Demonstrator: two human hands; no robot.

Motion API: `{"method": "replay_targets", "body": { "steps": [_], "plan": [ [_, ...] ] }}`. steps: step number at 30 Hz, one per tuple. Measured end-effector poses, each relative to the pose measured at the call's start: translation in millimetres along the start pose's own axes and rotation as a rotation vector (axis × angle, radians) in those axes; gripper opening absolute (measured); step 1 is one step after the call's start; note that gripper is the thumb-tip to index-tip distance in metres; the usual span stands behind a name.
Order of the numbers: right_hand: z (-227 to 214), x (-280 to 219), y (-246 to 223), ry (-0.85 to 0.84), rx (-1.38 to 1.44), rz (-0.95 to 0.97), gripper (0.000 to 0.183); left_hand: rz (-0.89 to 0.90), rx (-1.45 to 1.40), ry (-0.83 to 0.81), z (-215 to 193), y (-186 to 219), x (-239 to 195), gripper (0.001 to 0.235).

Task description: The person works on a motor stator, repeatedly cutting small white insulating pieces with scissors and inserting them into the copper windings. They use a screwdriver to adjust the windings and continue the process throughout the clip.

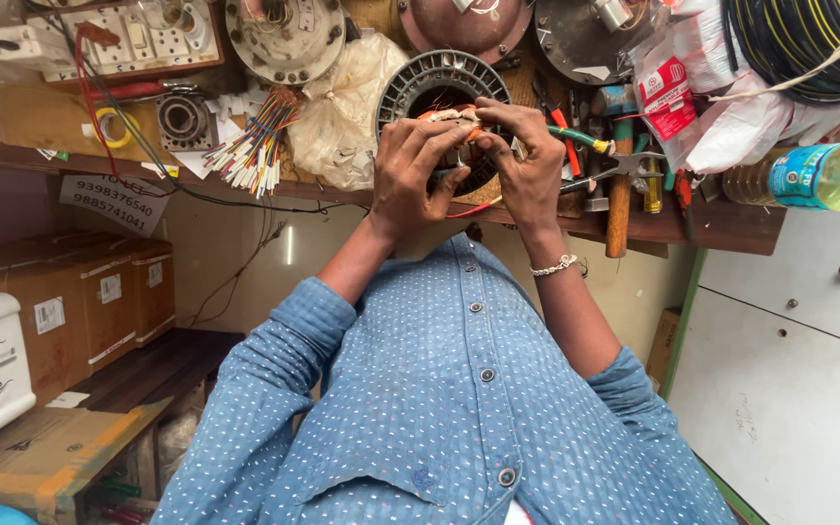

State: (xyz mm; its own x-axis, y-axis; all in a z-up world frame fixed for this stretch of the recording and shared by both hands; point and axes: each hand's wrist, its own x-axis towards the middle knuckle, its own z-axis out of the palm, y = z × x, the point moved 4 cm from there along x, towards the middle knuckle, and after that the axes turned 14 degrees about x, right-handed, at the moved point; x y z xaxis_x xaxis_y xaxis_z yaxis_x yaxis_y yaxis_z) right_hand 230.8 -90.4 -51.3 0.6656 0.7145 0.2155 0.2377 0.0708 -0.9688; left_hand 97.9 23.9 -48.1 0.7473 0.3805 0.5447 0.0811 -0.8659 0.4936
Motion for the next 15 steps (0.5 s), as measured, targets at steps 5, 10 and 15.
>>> {"method": "replay_targets", "body": {
  "steps": [5, 10, 15],
  "plan": [
    [0.1, -1.1, 0.6, 0.006, 0.000, 0.015, 0.037, 0.011, 0.028, 0.020, 3.5, 1.1, -4.0, 0.043],
    [-0.1, -2.3, 1.5, 0.003, 0.015, 0.024, 0.037, -0.004, 0.040, 0.012, 4.9, 1.8, -5.1, 0.042],
    [-0.7, -3.5, 2.8, 0.002, 0.024, 0.048, 0.038, -0.027, -0.013, -0.006, 3.9, -0.2, -4.3, 0.042]
  ]
}}
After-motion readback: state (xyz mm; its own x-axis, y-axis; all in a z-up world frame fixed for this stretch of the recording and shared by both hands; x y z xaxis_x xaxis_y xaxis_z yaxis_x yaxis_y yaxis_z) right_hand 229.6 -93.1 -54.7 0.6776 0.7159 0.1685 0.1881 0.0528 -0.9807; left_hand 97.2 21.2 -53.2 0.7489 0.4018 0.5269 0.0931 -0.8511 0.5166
